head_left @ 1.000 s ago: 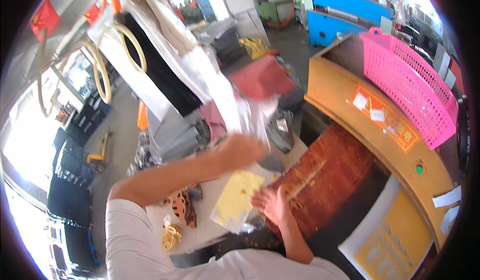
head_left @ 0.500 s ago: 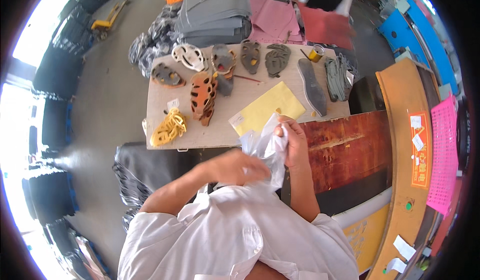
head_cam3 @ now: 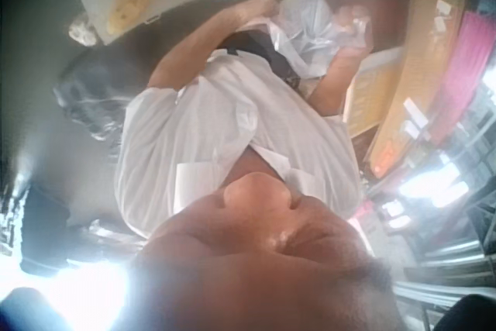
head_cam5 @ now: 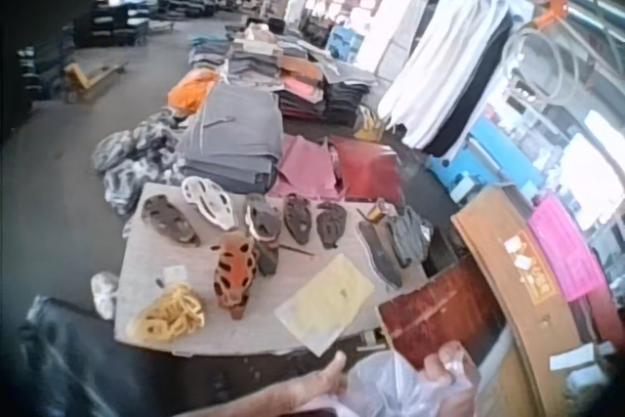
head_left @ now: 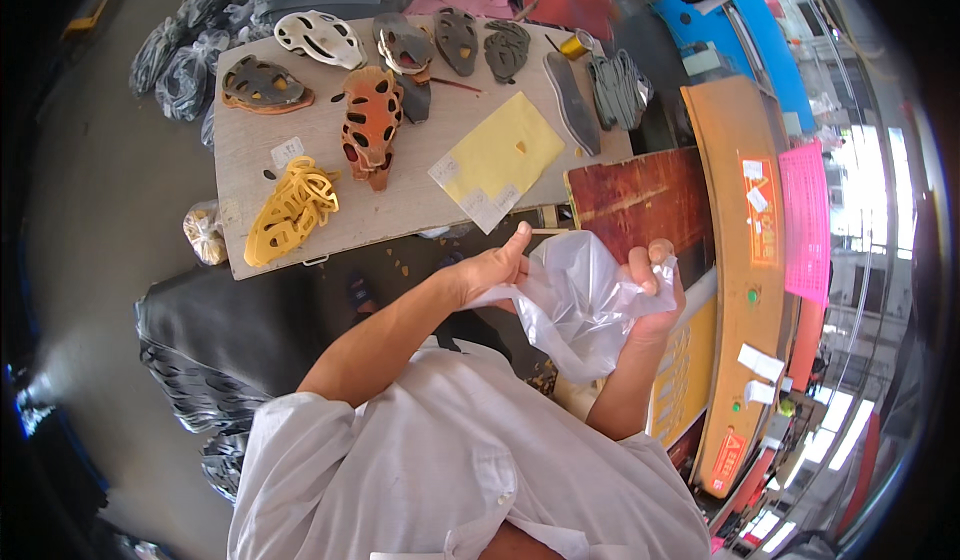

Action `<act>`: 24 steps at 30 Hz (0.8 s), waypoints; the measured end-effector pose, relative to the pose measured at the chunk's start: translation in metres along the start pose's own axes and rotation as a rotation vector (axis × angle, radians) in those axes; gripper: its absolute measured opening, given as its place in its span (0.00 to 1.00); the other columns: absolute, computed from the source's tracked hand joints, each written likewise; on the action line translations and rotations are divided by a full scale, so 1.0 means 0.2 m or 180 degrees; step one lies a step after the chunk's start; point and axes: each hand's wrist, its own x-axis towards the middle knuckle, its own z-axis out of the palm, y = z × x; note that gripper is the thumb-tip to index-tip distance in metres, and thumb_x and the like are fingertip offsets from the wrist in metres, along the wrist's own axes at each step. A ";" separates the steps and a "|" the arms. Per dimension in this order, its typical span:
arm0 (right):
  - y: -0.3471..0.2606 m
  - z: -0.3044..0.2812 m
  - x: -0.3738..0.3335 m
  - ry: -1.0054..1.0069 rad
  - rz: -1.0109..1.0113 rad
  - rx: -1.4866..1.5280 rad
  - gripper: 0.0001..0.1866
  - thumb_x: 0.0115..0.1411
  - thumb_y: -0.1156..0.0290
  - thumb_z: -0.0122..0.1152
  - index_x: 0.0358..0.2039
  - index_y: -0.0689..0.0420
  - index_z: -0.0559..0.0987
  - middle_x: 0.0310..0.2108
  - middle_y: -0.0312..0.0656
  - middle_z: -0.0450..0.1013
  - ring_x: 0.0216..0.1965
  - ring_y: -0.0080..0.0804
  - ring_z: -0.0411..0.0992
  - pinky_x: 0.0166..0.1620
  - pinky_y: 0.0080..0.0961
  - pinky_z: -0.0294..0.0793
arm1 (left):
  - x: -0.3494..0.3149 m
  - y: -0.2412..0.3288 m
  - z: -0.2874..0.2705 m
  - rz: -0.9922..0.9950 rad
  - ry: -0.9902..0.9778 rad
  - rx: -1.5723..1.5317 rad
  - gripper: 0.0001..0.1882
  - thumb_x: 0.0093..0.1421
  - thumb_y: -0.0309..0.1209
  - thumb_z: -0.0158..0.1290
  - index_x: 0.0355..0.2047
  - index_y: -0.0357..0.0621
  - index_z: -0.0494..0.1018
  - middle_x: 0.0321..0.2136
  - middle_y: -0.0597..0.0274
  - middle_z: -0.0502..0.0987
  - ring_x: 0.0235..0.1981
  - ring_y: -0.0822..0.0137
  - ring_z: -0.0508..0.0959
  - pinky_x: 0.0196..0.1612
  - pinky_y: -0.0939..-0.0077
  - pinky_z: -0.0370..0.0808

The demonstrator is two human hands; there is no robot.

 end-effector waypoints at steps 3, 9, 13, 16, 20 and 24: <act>0.00 -0.02 -0.09 0.0135 -0.0152 -0.0030 0.10 0.71 0.65 0.59 0.46 0.57 0.77 0.26 0.35 0.66 0.24 0.19 0.60 0.29 0.17 0.61 | -0.16 -0.06 0.04 0.0627 -0.0360 -0.0448 0.40 0.70 0.65 0.48 0.56 0.37 0.78 0.50 0.54 0.83 0.50 0.62 0.82 0.55 0.64 0.79; -0.01 -0.05 -0.10 -0.0256 -0.0244 0.0482 0.09 0.75 0.66 0.53 0.49 0.55 0.74 0.27 0.34 0.65 0.24 0.19 0.58 0.31 0.20 0.61 | -0.32 -0.08 0.02 -0.0124 -0.0098 0.2240 0.25 0.60 0.51 0.64 0.37 0.37 0.83 0.31 0.59 0.82 0.32 0.65 0.82 0.41 0.72 0.79; -0.01 -0.08 -0.08 -0.0306 -0.0266 0.0393 0.09 0.74 0.66 0.53 0.48 0.56 0.75 0.26 0.33 0.65 0.24 0.18 0.57 0.31 0.18 0.60 | -0.33 -0.05 0.04 0.2204 0.0075 0.2198 0.17 0.65 0.37 0.61 0.45 0.36 0.82 0.40 0.57 0.85 0.42 0.68 0.83 0.50 0.71 0.80; -0.03 -0.11 -0.10 -0.0351 -0.0426 0.0264 0.10 0.75 0.65 0.53 0.48 0.57 0.76 0.26 0.33 0.65 0.24 0.18 0.56 0.31 0.18 0.60 | -0.35 0.03 0.08 0.2181 -0.0399 -0.0392 0.16 0.67 0.34 0.60 0.49 0.33 0.80 0.49 0.48 0.83 0.48 0.58 0.84 0.59 0.59 0.78; -0.11 -0.15 -0.14 -0.0406 -0.0509 0.0715 0.11 0.68 0.76 0.60 0.50 0.55 0.75 0.28 0.34 0.67 0.25 0.21 0.58 0.32 0.21 0.62 | -0.43 0.10 0.10 0.1543 -0.2492 0.0155 0.25 0.72 0.46 0.53 0.38 0.32 0.84 0.51 0.42 0.81 0.50 0.50 0.83 0.56 0.56 0.78; -0.18 -0.21 -0.17 -0.0502 -0.0469 0.0688 0.12 0.76 0.62 0.52 0.48 0.55 0.77 0.26 0.31 0.66 0.23 0.18 0.55 0.28 0.19 0.58 | -0.36 0.08 0.21 0.1071 -0.0539 0.0498 0.42 0.67 0.65 0.53 0.58 0.33 0.75 0.59 0.46 0.76 0.60 0.55 0.76 0.59 0.59 0.76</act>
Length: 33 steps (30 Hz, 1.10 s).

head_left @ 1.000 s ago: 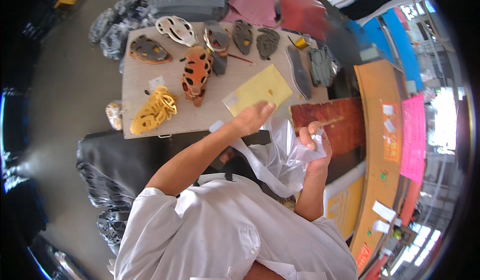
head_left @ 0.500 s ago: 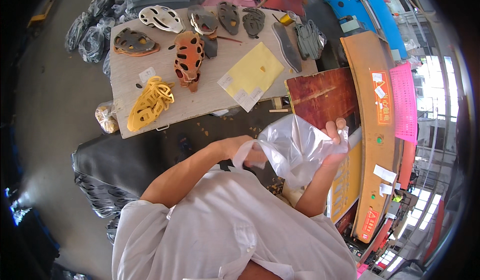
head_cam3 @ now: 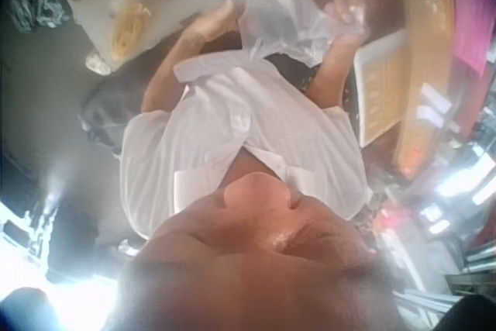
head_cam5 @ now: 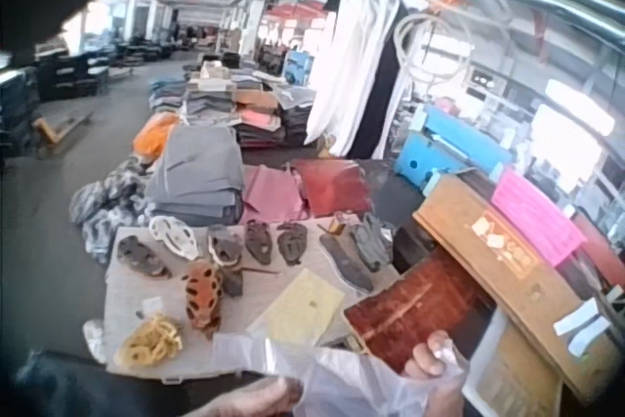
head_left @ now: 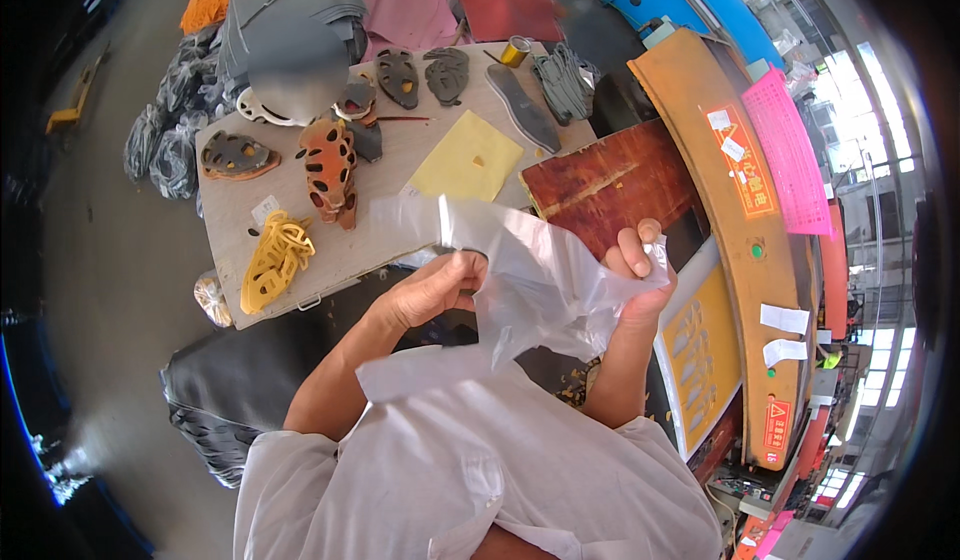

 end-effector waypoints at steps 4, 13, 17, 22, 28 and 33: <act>-0.09 -0.10 -0.04 0.0183 -0.0158 -0.0295 0.11 0.73 0.63 0.55 0.48 0.55 0.78 0.26 0.31 0.66 0.23 0.18 0.56 0.27 0.17 0.58 | 0.07 -0.04 0.13 0.0321 -0.0357 0.0362 0.36 0.69 0.59 0.55 0.60 0.39 0.74 0.57 0.56 0.77 0.56 0.65 0.76 0.61 0.64 0.73; -0.09 -0.19 -0.01 0.2000 -0.0790 -0.4461 0.18 0.68 0.73 0.64 0.57 0.60 0.78 0.34 0.37 0.74 0.35 0.27 0.72 0.41 0.26 0.73 | 0.19 -0.11 0.24 0.0469 0.1901 0.1514 0.07 0.65 0.29 0.63 0.40 0.38 0.82 0.31 0.68 0.83 0.35 0.76 0.79 0.40 0.76 0.76; 0.14 -0.11 -0.08 0.1361 -0.0337 -0.4147 0.15 0.66 0.74 0.67 0.52 0.62 0.81 0.38 0.41 0.79 0.35 0.25 0.76 0.42 0.24 0.77 | 0.15 -0.19 0.31 0.0173 0.3027 0.2670 0.13 0.60 0.29 0.66 0.43 0.38 0.81 0.30 0.61 0.83 0.35 0.72 0.80 0.39 0.69 0.78; 0.68 -0.16 -0.11 0.0358 0.1496 -0.3244 0.10 0.69 0.68 0.65 0.43 0.61 0.83 0.34 0.34 0.79 0.34 0.21 0.75 0.38 0.23 0.75 | -0.02 -0.29 0.32 0.0499 0.3126 0.3671 0.15 0.55 0.33 0.69 0.38 0.36 0.81 0.31 0.45 0.82 0.33 0.48 0.84 0.38 0.60 0.80; 0.96 -0.22 0.13 0.2534 0.1717 0.0381 0.13 0.77 0.61 0.54 0.49 0.56 0.80 0.33 0.35 0.79 0.28 0.23 0.73 0.36 0.22 0.76 | -0.40 -0.48 0.11 0.1686 0.4356 0.2068 0.05 0.61 0.25 0.64 0.34 0.37 0.81 0.27 0.67 0.80 0.31 0.77 0.76 0.36 0.77 0.74; 1.14 -0.17 0.33 0.1909 0.2360 0.0637 0.11 0.74 0.59 0.59 0.33 0.46 0.72 0.19 0.22 0.57 0.16 0.11 0.54 0.15 0.14 0.50 | -1.09 -0.55 -0.20 0.2846 0.4383 -0.3244 0.08 0.65 0.30 0.51 0.28 0.44 0.73 0.24 0.60 0.78 0.25 0.67 0.77 0.29 0.75 0.76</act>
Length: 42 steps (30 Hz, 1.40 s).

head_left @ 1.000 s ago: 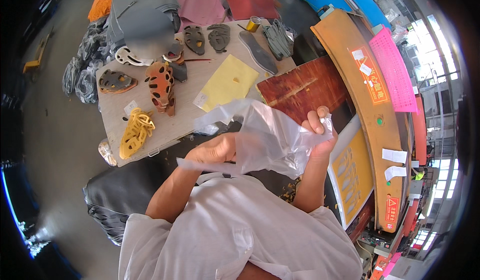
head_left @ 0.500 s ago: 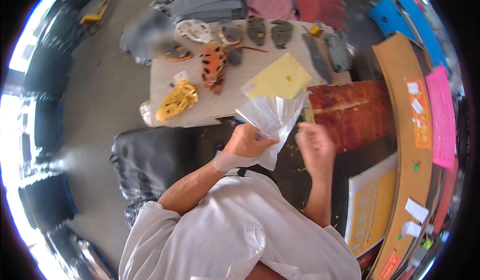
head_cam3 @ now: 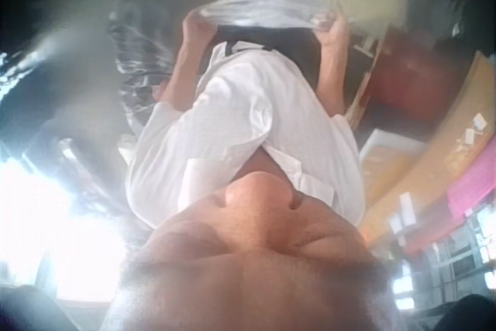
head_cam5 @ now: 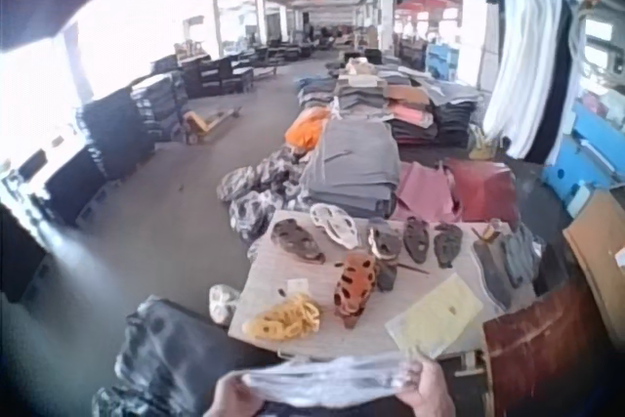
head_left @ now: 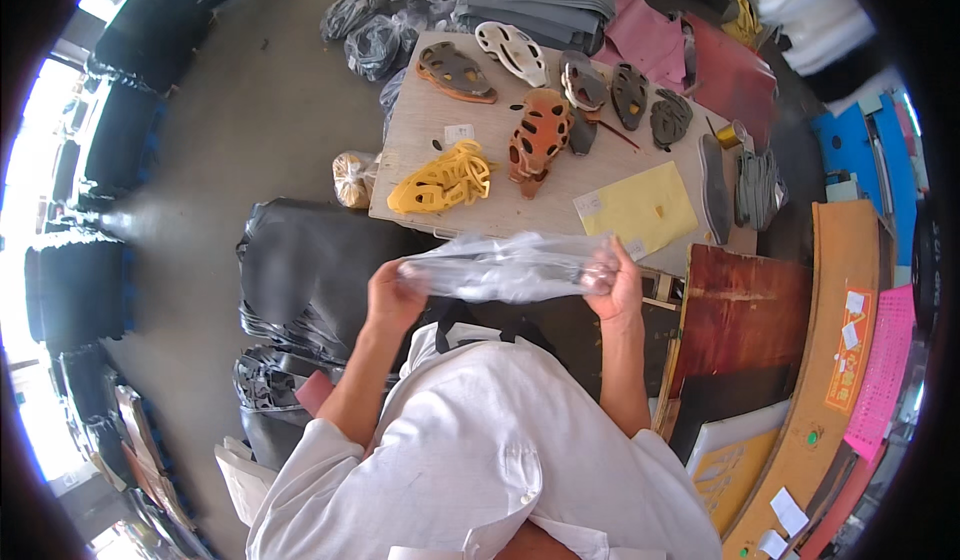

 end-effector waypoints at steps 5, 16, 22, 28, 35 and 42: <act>0.25 0.27 0.33 -0.0324 0.0699 -0.1059 0.13 0.74 0.59 0.60 0.31 0.46 0.73 0.20 0.23 0.61 0.16 0.14 0.55 0.17 0.16 0.51 | 0.08 0.55 -0.31 -0.0608 -0.0590 0.1164 0.14 0.71 0.42 0.51 0.37 0.43 0.74 0.27 0.61 0.77 0.25 0.66 0.77 0.29 0.69 0.78; 0.78 0.93 0.67 -0.1638 0.1845 -0.4861 0.11 0.70 0.63 0.66 0.44 0.57 0.83 0.33 0.30 0.78 0.31 0.16 0.74 0.34 0.18 0.74 | 0.29 0.70 0.23 0.2171 -0.2156 0.6574 0.19 0.59 0.35 0.62 0.48 0.39 0.76 0.25 0.40 0.80 0.30 0.38 0.80 0.36 0.46 0.77; 0.77 1.03 1.19 -0.2534 -0.0561 -0.7641 0.39 0.52 0.58 0.77 0.62 0.63 0.76 0.62 0.54 0.74 0.62 0.50 0.72 0.66 0.41 0.70 | 0.26 0.76 -0.19 0.0907 -0.1865 0.6316 0.10 0.61 0.34 0.60 0.33 0.38 0.81 0.29 0.44 0.80 0.36 0.43 0.81 0.43 0.52 0.78; 0.98 0.98 1.60 -0.3560 0.0604 -0.9408 0.62 0.40 0.48 0.82 0.72 0.61 0.63 0.63 0.53 0.70 0.65 0.50 0.66 0.67 0.46 0.67 | 0.53 0.46 -0.08 0.1512 -0.1512 0.5302 0.10 0.59 0.32 0.60 0.39 0.42 0.83 0.38 0.50 0.80 0.44 0.45 0.81 0.49 0.55 0.78; 0.95 0.95 1.67 -0.3521 0.1055 -0.9123 0.51 0.37 0.44 0.83 0.59 0.59 0.76 0.56 0.51 0.72 0.63 0.52 0.67 0.65 0.49 0.65 | 0.45 0.45 -0.13 0.0552 0.0169 0.4520 0.13 0.64 0.33 0.58 0.40 0.34 0.79 0.32 0.43 0.83 0.33 0.43 0.84 0.38 0.54 0.80; 0.85 0.85 1.73 -0.3353 0.1293 -0.8027 0.40 0.39 0.50 0.80 0.48 0.64 0.80 0.46 0.52 0.79 0.48 0.51 0.78 0.52 0.42 0.77 | 0.37 0.62 -0.14 0.0559 0.1499 0.1599 0.16 0.69 0.41 0.53 0.45 0.41 0.76 0.27 0.62 0.74 0.22 0.68 0.77 0.25 0.65 0.81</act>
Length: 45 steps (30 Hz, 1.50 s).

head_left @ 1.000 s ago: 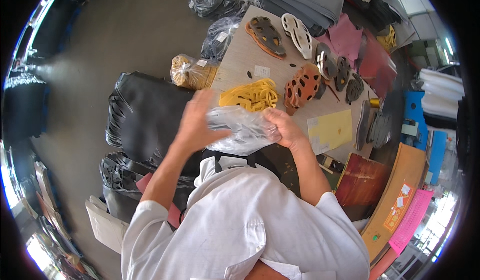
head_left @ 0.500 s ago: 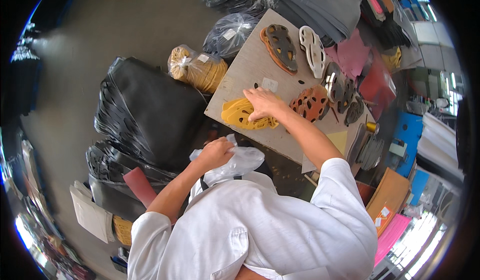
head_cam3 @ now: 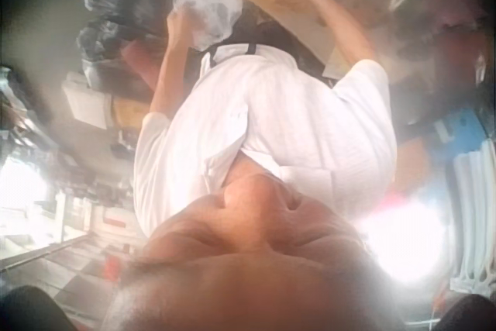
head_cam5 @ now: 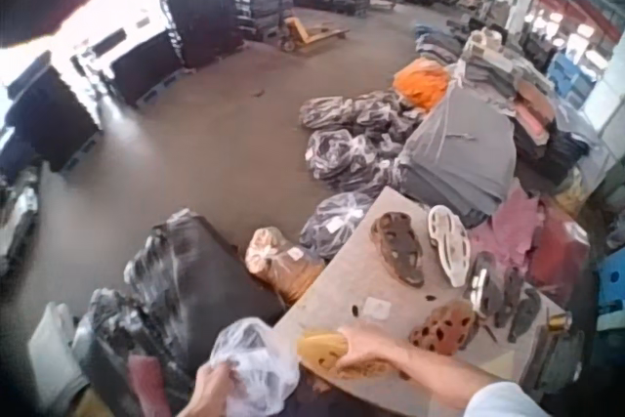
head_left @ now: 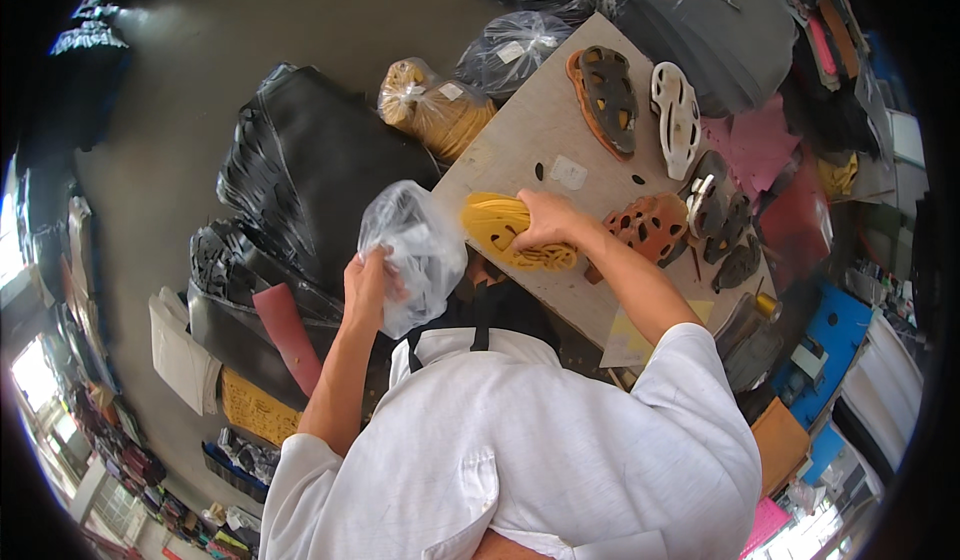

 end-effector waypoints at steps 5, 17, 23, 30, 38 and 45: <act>0.17 -0.07 0.06 -0.0435 0.0024 0.1411 0.38 0.42 0.58 0.80 0.52 0.67 0.79 0.43 0.48 0.83 0.42 0.41 0.82 0.48 0.34 0.81 | 0.00 0.02 0.16 0.0073 0.0037 -0.0471 0.18 0.72 0.43 0.52 0.51 0.42 0.74 0.32 0.59 0.75 0.27 0.66 0.78 0.26 0.63 0.82; 0.20 -0.28 -0.44 -0.1381 -0.0434 0.3217 0.37 0.48 0.64 0.80 0.58 0.64 0.78 0.48 0.48 0.82 0.43 0.35 0.82 0.50 0.31 0.82 | -0.20 0.17 0.62 0.0541 -0.0433 0.0113 0.20 0.75 0.46 0.50 0.57 0.45 0.73 0.27 0.66 0.73 0.22 0.72 0.76 0.25 0.69 0.82; 0.15 -0.10 -0.42 -0.1201 -0.0382 0.3670 0.32 0.54 0.65 0.75 0.58 0.65 0.79 0.48 0.47 0.82 0.44 0.36 0.82 0.50 0.32 0.82 | -0.38 0.12 0.72 0.0695 -0.0979 0.0776 0.20 0.77 0.43 0.48 0.52 0.39 0.79 0.22 0.65 0.74 0.18 0.73 0.75 0.23 0.72 0.81; 0.13 0.17 -0.37 -0.1402 -0.0641 0.6033 0.24 0.67 0.62 0.67 0.56 0.66 0.77 0.48 0.52 0.82 0.45 0.40 0.85 0.49 0.37 0.88 | -0.62 -0.04 0.68 0.0842 -0.1048 0.0687 0.15 0.76 0.33 0.50 0.52 0.35 0.78 0.24 0.67 0.76 0.25 0.75 0.75 0.31 0.78 0.76; 0.08 0.30 -0.52 0.0446 -0.0544 0.7115 0.22 0.70 0.54 0.61 0.52 0.61 0.80 0.46 0.48 0.83 0.45 0.41 0.84 0.49 0.42 0.87 | -0.68 -0.08 0.72 0.1626 -0.1321 0.1362 0.14 0.76 0.35 0.52 0.45 0.34 0.80 0.31 0.68 0.81 0.34 0.79 0.77 0.39 0.80 0.75; 0.05 0.42 -0.54 0.1544 0.0102 0.7303 0.24 0.66 0.58 0.69 0.56 0.59 0.77 0.49 0.47 0.80 0.47 0.43 0.82 0.52 0.46 0.85 | -0.58 -0.01 0.76 0.1909 -0.0937 0.1619 0.10 0.73 0.22 0.52 0.47 0.35 0.81 0.32 0.64 0.81 0.34 0.75 0.79 0.38 0.79 0.77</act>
